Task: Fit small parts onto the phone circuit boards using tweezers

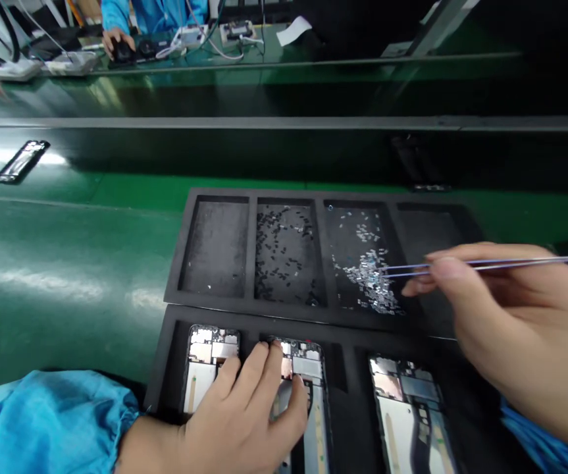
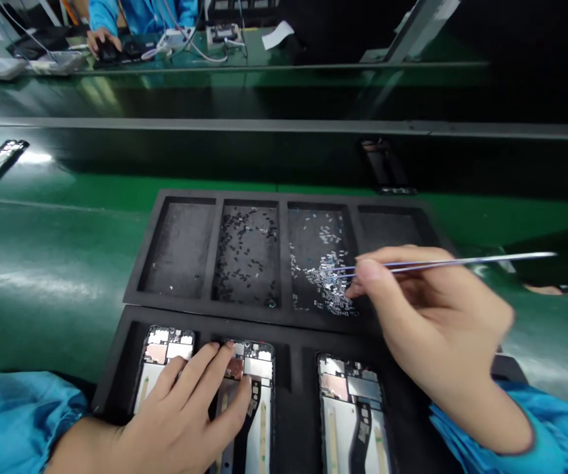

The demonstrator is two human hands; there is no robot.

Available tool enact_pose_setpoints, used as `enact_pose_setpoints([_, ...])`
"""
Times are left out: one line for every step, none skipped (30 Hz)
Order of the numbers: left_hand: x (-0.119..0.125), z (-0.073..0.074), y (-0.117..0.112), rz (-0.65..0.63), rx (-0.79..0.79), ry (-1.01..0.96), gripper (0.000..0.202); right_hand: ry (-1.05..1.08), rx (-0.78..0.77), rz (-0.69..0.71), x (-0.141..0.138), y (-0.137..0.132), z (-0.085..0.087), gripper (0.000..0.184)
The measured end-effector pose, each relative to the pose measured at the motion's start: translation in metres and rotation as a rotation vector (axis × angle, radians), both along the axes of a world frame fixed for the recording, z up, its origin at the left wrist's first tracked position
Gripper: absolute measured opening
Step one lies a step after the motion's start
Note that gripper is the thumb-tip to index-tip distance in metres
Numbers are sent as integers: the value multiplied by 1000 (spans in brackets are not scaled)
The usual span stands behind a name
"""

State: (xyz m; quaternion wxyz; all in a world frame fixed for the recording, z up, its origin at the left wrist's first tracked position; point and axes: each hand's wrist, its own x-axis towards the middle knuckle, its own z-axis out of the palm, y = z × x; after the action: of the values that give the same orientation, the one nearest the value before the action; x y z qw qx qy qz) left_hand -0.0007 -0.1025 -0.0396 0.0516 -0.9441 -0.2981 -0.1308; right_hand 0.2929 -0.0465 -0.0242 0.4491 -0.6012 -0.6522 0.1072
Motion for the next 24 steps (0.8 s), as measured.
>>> enact_pose_setpoints([0,-1,0,7,-9,8,34,31,-2,-70,-8,1,3,6])
enact_pose_setpoints([0,-1,1,10,-19,18,33,63,-14,-117,-14,1,6,9])
enact_pose_setpoints([0,0,2,5,-30,26,32,95,-36,-125,-18,0,9,11])
enact_pose_setpoints([1,1,3,-4,-42,36,32,119,-69,-84,-22,-3,11,12])
enact_pose_setpoints([1,2,4,-11,-48,43,31,130,-97,-22,-25,-6,13,12])
enact_pose_setpoints([1,3,5,-16,-47,48,30,123,-112,73,-27,-10,14,11])
enact_pose_setpoints([2,5,6,-21,-35,48,30,102,-133,189,-30,-14,15,9])
enact_pose_setpoints([2,6,6,-26,-18,44,29,75,-149,308,-34,-17,14,5])
enact_pose_setpoints([3,8,5,-26,-3,43,29,50,-154,413,-38,-20,13,1])
enact_pose_setpoints([3,9,5,-23,10,39,30,37,-160,485,-42,-22,12,2])
enact_pose_setpoints([3,10,4,-20,17,35,30,39,-161,516,-46,-24,10,5])
enact_pose_setpoints([3,11,3,-16,16,34,30,50,-159,512,-49,-25,7,8])
enact_pose_setpoints([2,11,2,-7,16,33,30,63,-148,490,-52,-25,5,11])
enact_pose_setpoints([2,11,2,-1,12,38,31,78,-133,462,-53,-26,4,13])
enact_pose_setpoints([1,11,1,3,7,43,32,90,-129,433,-54,-26,3,14])
enact_pose_setpoints([1,10,0,4,2,50,33,104,-126,405,-53,-26,3,15])
enact_pose_setpoints([1,9,0,4,-7,58,33,107,-127,386,-50,-26,3,14])
enact_pose_setpoints([1,8,0,2,-13,61,33,92,-130,373,-46,-26,5,13])
enact_pose_setpoints([1,7,-1,-1,-16,57,32,59,-130,353,-40,-24,7,11])
enact_pose_setpoints([1,6,-1,3,-16,49,31,14,-120,326,-32,-22,10,9])
enact_pose_setpoints([1,3,-1,10,-9,37,30,-27,-107,284,-24,-18,12,8])
enact_pose_setpoints([0,1,-2,12,1,24,30,-48,-96,242,-14,-13,15,7])
enact_pose_setpoints([0,-3,-2,13,12,14,30,-45,-92,208,-5,-7,16,8])
enact_pose_setpoints([-1,-6,-2,11,24,1,30,-16,-95,190,5,-1,16,7])
